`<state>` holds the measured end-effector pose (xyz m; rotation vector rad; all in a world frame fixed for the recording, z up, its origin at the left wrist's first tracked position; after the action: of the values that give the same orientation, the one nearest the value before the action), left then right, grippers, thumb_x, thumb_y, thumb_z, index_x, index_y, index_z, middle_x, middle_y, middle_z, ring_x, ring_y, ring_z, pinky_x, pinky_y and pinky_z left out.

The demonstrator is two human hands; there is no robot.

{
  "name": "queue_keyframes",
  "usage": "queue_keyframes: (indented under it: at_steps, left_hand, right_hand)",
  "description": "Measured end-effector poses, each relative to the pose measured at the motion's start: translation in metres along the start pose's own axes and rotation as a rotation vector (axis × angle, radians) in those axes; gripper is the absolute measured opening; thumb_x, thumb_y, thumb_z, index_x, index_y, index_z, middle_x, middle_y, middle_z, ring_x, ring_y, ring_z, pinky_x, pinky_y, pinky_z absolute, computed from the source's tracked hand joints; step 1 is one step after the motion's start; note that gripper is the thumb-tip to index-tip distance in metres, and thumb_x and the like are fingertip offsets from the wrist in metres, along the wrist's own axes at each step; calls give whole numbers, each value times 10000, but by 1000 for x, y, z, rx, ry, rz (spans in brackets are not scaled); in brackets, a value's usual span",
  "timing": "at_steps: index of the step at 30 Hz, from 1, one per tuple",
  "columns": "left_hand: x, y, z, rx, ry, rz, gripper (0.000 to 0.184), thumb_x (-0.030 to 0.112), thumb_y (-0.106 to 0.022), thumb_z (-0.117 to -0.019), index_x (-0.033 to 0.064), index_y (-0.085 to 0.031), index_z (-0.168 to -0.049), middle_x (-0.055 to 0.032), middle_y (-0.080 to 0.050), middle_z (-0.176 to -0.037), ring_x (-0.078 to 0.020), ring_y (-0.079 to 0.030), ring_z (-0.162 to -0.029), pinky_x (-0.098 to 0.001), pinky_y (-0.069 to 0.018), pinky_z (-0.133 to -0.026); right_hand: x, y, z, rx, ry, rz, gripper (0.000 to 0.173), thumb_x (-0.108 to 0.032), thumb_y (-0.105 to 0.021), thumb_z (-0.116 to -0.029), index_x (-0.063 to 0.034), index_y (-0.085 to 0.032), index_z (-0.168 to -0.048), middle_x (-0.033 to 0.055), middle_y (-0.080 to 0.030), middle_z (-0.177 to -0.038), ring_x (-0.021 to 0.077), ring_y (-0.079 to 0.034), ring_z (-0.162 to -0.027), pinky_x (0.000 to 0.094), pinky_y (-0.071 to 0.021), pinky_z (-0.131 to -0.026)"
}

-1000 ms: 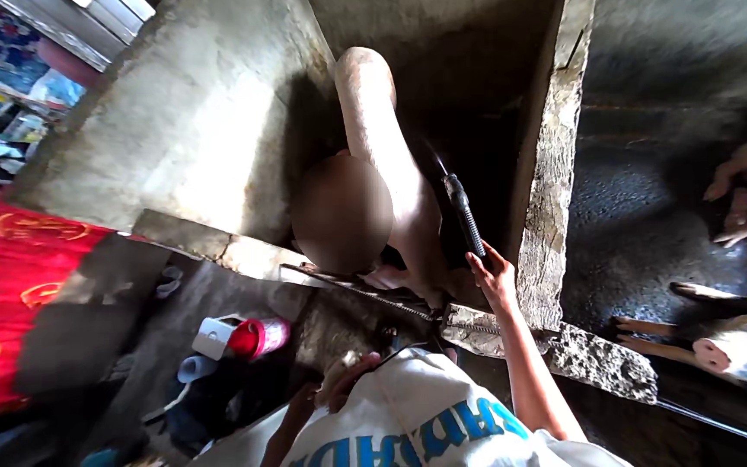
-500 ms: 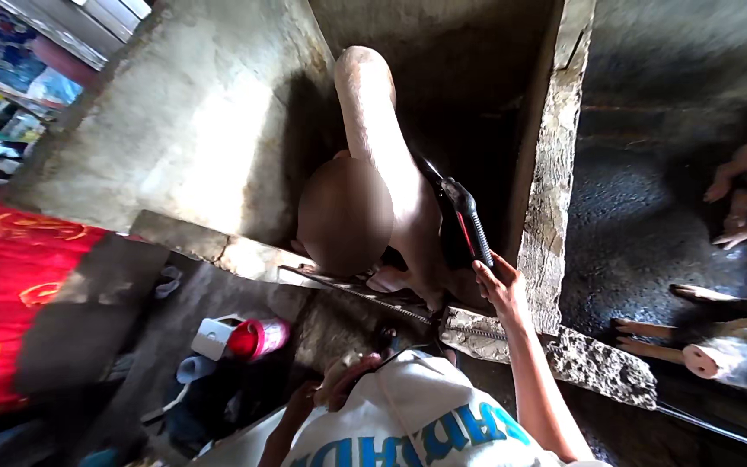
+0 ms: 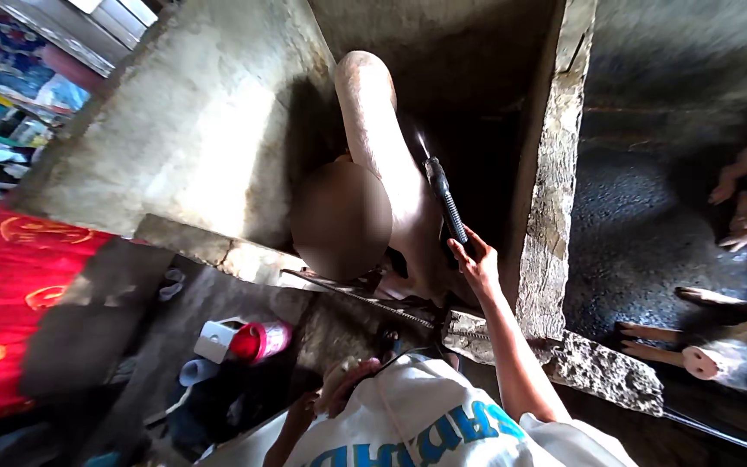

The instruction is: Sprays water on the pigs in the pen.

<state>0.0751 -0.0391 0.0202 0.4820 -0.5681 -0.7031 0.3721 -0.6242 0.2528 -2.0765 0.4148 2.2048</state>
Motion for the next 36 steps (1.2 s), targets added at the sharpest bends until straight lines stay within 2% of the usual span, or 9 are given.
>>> queue_keyframes:
  at_steps: [11, 16, 20, 29, 33, 36]
  left_hand:
    - [-2, 0, -3, 2, -17, -20, 334, 90, -603, -1015, -47, -615, -1320, -251, -687, -1206, -350, -706, -1030, -520, -556, -960]
    - [-10, -3, -5, -6, 8, -7, 340, 107, -604, -1017, -36, -611, -1325, -242, -691, -1198, -337, -707, -1025, -509, -561, -951]
    - [-13, -5, -6, -16, 25, 15, 359, 128, -619, -1015, -36, -607, -1334, -236, -691, -1214, -332, -705, -1060, -505, -554, -976]
    - [-23, -10, -17, -5, 2, -1, 358, 182, -606, -1029, 2, -613, -1339, -203, -707, -1201, -302, -715, -1040, -495, -572, -949]
    - [-17, -9, -14, -11, -7, 9, 354, 169, -628, -1016, -7, -622, -1322, -204, -707, -1193, -301, -712, -1053, -488, -565, -969]
    - [-11, -8, -11, 0, -31, 22, 324, 119, -655, -988, -29, -638, -1277, -224, -710, -1158, -332, -711, -1024, -507, -564, -952]
  right_hand:
    - [-6, -4, -9, 11, -18, 94, 463, -246, -699, -994, -60, -610, -1407, 108, -702, -841, 145, -596, -592, 348, -540, -608]
    - [-7, -1, -9, 40, -36, 128, 475, -248, -705, -991, -55, -607, -1414, 113, -694, -815, 154, -589, -580, 360, -537, -606]
    - [-6, 2, -8, 55, -30, 155, 493, -257, -708, -988, -50, -599, -1422, 129, -704, -837, 176, -609, -599, 386, -548, -623]
    - [-2, 13, -3, 110, -47, 205, 489, -258, -711, -987, -53, -605, -1419, 144, -714, -865, 196, -627, -627, 401, -550, -641]
    - [3, 20, 0, 141, -53, 239, 503, -273, -712, -988, -51, -600, -1425, 158, -717, -891, 221, -643, -658, 429, -558, -672]
    - [8, 27, 4, 167, -64, 264, 495, -283, -707, -990, -57, -608, -1419, 138, -703, -840, 207, -621, -620, 418, -550, -641]
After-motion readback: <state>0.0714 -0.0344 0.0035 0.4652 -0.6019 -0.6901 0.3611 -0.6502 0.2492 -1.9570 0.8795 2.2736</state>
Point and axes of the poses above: each hand's wrist, its own z-axis away from the middle knuckle, its own y-axis out of the back of the hand, x = y × z, the point moved 9 cm from there along -z, towards the middle knuckle
